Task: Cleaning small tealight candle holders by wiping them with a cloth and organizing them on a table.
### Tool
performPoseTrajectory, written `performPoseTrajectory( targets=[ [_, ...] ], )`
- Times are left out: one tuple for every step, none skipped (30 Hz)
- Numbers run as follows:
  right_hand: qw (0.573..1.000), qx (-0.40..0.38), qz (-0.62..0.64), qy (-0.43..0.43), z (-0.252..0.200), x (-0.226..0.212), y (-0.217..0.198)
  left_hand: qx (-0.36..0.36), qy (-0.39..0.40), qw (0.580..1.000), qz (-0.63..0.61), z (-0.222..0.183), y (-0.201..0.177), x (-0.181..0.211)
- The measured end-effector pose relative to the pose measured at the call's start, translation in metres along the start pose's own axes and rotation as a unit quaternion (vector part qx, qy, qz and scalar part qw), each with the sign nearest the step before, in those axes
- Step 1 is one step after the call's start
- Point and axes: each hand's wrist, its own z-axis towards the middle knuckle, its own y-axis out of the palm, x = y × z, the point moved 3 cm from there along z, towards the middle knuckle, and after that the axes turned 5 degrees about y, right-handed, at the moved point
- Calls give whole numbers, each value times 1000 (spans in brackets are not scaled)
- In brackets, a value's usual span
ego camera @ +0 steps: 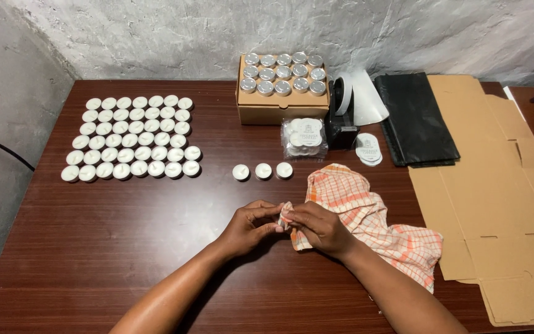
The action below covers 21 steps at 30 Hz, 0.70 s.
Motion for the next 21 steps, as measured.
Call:
performPoseTrajectory(
  targets=[
    [1000,0,0,1,-1,4,2,0,-1,1000,0,0,0,1],
    [999,6,18,30,-3,9,3,-7,-1,1000,3,0,0,3],
    [998,11,36,59,-4,15,4,-13,0,1000,5,0,0,4],
    [998,11,36,59,-3,14,4,-13,-1,1000,5,1,-1,7],
    [997,12,42,70,-2,14,3,-14,-2,1000,7,2,-1,9],
    [996,13,47,80,-1,15,3,-15,-4,1000,8,3,-2,11],
    [996,12,47,80,-3,18,4,-14,-4,1000,8,3,-1,15],
    [994,15,57,91,-5,22,4,-12,-1,1000,3,3,1,19],
    [992,19,67,102,-7,26,5,-10,1,1000,-2,3,2,23],
    [992,19,67,102,-8,28,5,-9,1,1000,-2,4,2,25],
    [991,20,64,113,-10,30,5,-12,-1,1000,1,4,3,27],
    [990,22,61,124,-11,33,5,-14,-3,1000,4,5,4,29],
    [990,22,61,124,-11,32,4,-14,-3,1000,3,5,4,31],
    [989,19,61,134,-10,32,4,-18,11,1000,22,6,3,34],
    [988,16,60,143,-9,32,4,-21,27,999,41,6,2,36],
    [988,15,61,144,-9,32,3,-21,26,999,41,6,0,34],
    [986,7,63,151,-9,32,3,-23,36,998,47,5,-1,32],
    [985,-2,66,159,-9,32,3,-25,46,997,53,5,-2,29],
    [985,-2,67,159,-8,32,2,-25,46,997,53,5,-2,31],
    [984,-9,73,164,-8,32,3,-27,47,997,52,4,-1,32],
    [982,-16,81,170,-8,33,3,-29,47,997,51,4,-1,33]
  ],
)
